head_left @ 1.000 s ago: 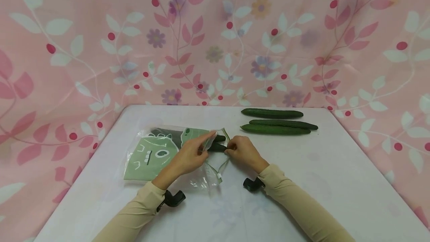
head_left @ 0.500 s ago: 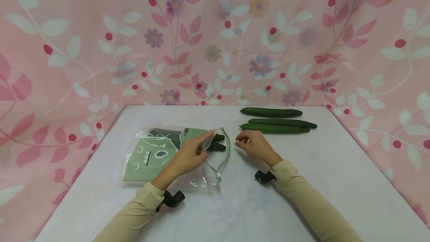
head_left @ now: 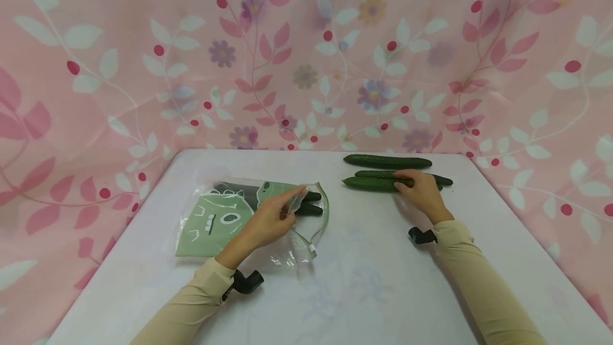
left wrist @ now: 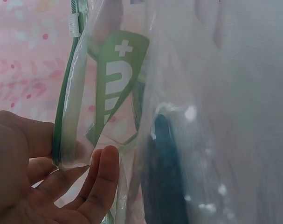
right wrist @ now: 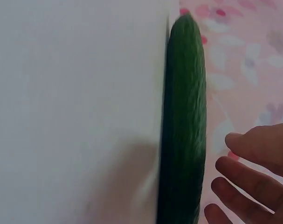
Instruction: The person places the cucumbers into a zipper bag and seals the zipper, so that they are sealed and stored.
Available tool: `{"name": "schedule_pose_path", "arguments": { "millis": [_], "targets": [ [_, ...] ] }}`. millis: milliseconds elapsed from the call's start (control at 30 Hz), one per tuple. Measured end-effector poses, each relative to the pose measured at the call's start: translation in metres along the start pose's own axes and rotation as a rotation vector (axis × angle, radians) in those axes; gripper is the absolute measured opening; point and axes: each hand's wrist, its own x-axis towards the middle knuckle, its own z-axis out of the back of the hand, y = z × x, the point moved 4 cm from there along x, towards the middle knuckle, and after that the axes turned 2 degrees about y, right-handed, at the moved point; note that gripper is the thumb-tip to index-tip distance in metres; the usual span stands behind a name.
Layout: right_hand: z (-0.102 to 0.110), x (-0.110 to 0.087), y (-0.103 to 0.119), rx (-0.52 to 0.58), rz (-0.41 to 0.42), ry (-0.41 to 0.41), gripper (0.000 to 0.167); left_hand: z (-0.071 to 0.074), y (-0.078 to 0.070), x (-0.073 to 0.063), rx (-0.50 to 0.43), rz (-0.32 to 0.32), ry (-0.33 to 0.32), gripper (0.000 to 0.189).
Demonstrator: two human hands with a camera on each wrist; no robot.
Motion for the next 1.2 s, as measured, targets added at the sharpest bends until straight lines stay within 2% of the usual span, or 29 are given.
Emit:
{"name": "schedule_pose_path", "arguments": {
  "millis": [300,500,600,767,967,1067,1200],
  "targets": [
    [0.023,-0.019,-0.038,-0.06,-0.05,-0.017,0.038,0.0,-0.002,0.001,0.004,0.001,0.002,0.07],
    [0.028,-0.023,-0.055,-0.087,-0.112,0.03,0.042,0.001,-0.004,0.001,0.006,0.003,-0.005,0.069],
    [0.029,-0.024,-0.06,-0.097,-0.118,0.05,0.043,0.002,-0.005,0.001,0.006,-0.004,-0.01,0.068],
    [0.027,-0.025,-0.061,-0.12,-0.077,0.085,0.042,0.002,-0.004,0.001,0.009,0.003,-0.006,0.068],
    [0.025,-0.03,-0.063,-0.184,-0.089,0.177,0.041,0.001,-0.002,0.0,0.011,0.023,0.0,0.069],
    [0.026,-0.03,-0.061,-0.224,-0.039,0.18,0.039,0.001,-0.002,-0.001,0.004,0.029,0.002,0.07],
    [0.028,-0.032,-0.058,-0.184,0.029,0.147,0.036,0.001,-0.002,-0.002,-0.001,0.031,0.003,0.07]
  ]
}}
